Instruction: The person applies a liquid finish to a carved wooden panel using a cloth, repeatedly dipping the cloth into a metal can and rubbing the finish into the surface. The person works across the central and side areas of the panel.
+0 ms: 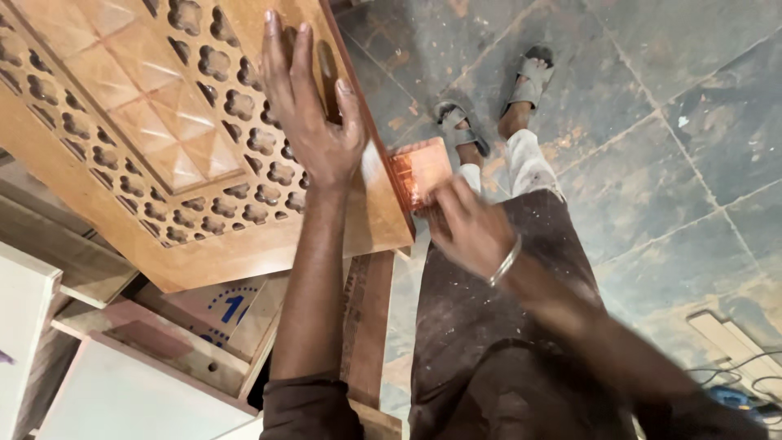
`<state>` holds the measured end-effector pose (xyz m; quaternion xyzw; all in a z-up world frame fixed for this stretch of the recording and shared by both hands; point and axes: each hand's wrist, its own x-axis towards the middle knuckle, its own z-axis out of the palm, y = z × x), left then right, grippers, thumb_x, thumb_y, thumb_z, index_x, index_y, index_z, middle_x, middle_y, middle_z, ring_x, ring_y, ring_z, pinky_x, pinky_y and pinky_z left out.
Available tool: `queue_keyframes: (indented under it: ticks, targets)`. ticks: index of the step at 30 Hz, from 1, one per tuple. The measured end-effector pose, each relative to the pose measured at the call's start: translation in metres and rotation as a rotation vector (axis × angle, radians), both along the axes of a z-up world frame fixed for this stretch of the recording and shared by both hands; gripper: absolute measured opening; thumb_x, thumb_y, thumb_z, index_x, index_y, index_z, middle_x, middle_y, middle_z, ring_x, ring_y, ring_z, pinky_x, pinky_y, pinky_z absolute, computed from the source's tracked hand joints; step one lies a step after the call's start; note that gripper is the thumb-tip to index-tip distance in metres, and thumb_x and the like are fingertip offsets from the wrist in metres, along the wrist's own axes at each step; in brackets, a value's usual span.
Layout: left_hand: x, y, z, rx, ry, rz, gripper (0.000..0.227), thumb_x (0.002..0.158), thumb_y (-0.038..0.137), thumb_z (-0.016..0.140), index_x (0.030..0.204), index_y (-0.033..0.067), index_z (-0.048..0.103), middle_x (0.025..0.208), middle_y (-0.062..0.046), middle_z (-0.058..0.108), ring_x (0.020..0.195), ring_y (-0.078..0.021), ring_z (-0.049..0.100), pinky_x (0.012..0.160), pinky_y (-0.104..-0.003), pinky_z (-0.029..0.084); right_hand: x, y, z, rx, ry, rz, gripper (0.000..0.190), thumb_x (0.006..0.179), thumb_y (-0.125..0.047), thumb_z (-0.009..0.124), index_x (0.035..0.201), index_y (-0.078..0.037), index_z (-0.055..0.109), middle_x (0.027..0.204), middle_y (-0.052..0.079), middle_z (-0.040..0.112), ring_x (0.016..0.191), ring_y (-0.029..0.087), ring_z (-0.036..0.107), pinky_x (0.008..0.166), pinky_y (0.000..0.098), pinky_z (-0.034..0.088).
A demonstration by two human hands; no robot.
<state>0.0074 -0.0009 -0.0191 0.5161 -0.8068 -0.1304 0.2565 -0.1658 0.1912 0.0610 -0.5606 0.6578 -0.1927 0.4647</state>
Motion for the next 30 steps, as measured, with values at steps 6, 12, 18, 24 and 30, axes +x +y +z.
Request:
queue_keyframes:
  ticks: [6, 12, 18, 24, 30]
  targets:
    - [0.004, 0.006, -0.008, 0.029, -0.014, 0.033, 0.053, 0.112, 0.039, 0.05, 0.161, 0.0236, 0.039, 0.169, -0.005, 0.027, 0.159, -0.0226, 0.028, 0.131, -0.053, 0.019, -0.006, -0.078, -0.021, -0.221, 0.357, 0.248, 0.028, 0.098, -0.01, 0.066, 0.125, -0.004, 0.062, 0.101, 0.012, 0.064, 0.069, 0.023, 0.066, 0.053, 0.0357, 0.053]
    - [0.004, 0.009, -0.002, 0.064, -0.058, 0.04, 0.055, 0.111, 0.037, 0.052, 0.162, 0.0225, 0.039, 0.171, -0.007, 0.027, 0.159, -0.0241, 0.027, 0.131, -0.053, 0.016, -0.017, -0.075, -0.022, -0.459, 0.432, 0.276, 0.051, 0.091, -0.013, 0.07, 0.142, -0.012, 0.063, 0.132, 0.013, 0.059, 0.108, 0.026, 0.062, 0.082, 0.0342, 0.057]
    - [0.001, 0.006, 0.002, 0.056, -0.015, 0.013, 0.057, 0.11, 0.032, 0.055, 0.163, 0.0214, 0.035, 0.169, -0.008, 0.025, 0.16, -0.024, 0.026, 0.131, -0.053, 0.016, -0.009, -0.003, 0.001, -0.42, 0.296, 0.492, 0.055, 0.083, -0.013, 0.069, 0.137, -0.01, 0.064, 0.132, 0.009, 0.058, 0.113, 0.029, 0.061, 0.089, 0.0408, 0.054]
    - [0.003, 0.007, 0.003, 0.061, -0.039, 0.022, 0.056, 0.109, 0.032, 0.054, 0.161, 0.0194, 0.038, 0.169, -0.009, 0.028, 0.159, -0.025, 0.027, 0.134, -0.055, 0.015, -0.02, -0.071, -0.024, -0.311, 0.333, 0.549, 0.036, 0.096, -0.012, 0.067, 0.132, -0.013, 0.069, 0.136, 0.01, 0.058, 0.105, 0.029, 0.058, 0.077, 0.0405, 0.054]
    - [-0.007, -0.002, 0.019, 0.073, 0.023, 0.063, 0.051, 0.111, 0.039, 0.045, 0.159, 0.0206, 0.042, 0.167, -0.006, 0.033, 0.158, -0.0233, 0.03, 0.132, -0.051, 0.015, -0.029, -0.11, -0.021, -0.323, -0.133, -0.013, 0.076, 0.092, 0.011, 0.056, 0.164, -0.006, 0.038, 0.154, 0.022, 0.045, 0.139, 0.042, 0.05, 0.117, 0.0461, 0.049]
